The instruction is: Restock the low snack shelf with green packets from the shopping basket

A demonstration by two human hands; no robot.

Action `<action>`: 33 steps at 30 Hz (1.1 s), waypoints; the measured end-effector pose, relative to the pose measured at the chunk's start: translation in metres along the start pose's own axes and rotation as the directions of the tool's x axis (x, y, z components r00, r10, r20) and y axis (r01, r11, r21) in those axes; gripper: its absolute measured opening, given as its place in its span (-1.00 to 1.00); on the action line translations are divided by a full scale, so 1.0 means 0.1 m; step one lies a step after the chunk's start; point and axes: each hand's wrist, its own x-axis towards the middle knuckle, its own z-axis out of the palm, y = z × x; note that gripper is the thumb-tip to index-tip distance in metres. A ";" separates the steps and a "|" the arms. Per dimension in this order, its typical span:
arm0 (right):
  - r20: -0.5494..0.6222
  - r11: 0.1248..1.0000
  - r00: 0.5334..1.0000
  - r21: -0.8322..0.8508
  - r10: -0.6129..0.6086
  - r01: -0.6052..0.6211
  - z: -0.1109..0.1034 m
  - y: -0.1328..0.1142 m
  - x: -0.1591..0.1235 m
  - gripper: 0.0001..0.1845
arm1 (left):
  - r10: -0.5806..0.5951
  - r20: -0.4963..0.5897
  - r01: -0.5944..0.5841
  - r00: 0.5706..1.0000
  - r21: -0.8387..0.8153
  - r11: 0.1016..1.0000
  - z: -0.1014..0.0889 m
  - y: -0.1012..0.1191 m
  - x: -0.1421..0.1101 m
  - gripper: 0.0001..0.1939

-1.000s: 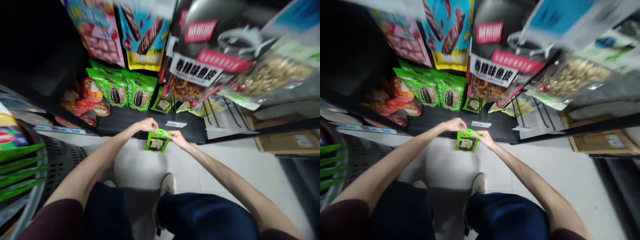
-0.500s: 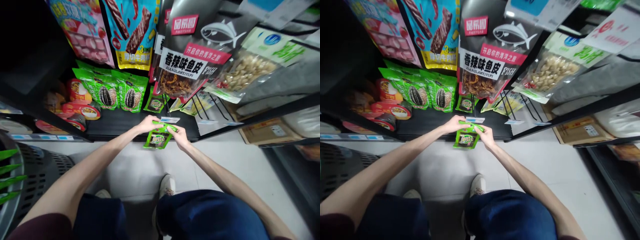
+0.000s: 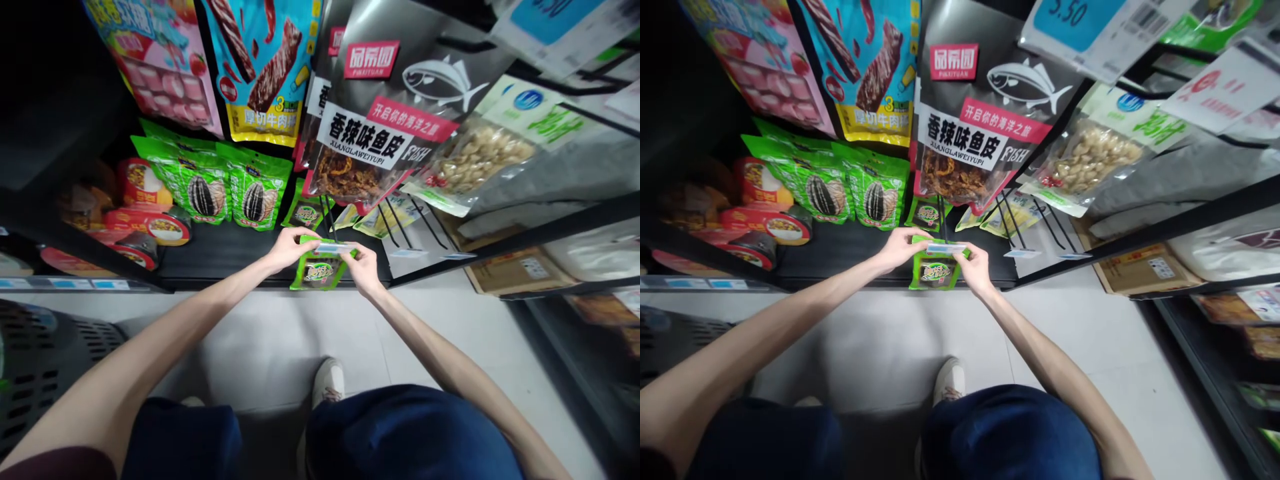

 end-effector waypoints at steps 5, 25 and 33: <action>0.013 0.998 0.999 0.047 0.035 -0.035 0.05 -0.03 0.12 -0.69 | 0.001 -0.093 0.002 0.996 0.031 1.000 0.01 -0.05 0.09 -0.76; 0.025 0.997 0.997 0.046 -0.069 0.067 0.36 0.30 1.21 -0.46 | 0.086 -0.222 -0.049 0.971 0.167 0.985 -0.25 -0.28 0.33 -0.53; -0.323 0.989 0.944 -0.105 0.062 -0.101 0.47 0.15 1.43 -0.60 | 0.029 -0.134 0.004 0.991 0.240 0.971 -0.08 -0.48 0.29 -0.47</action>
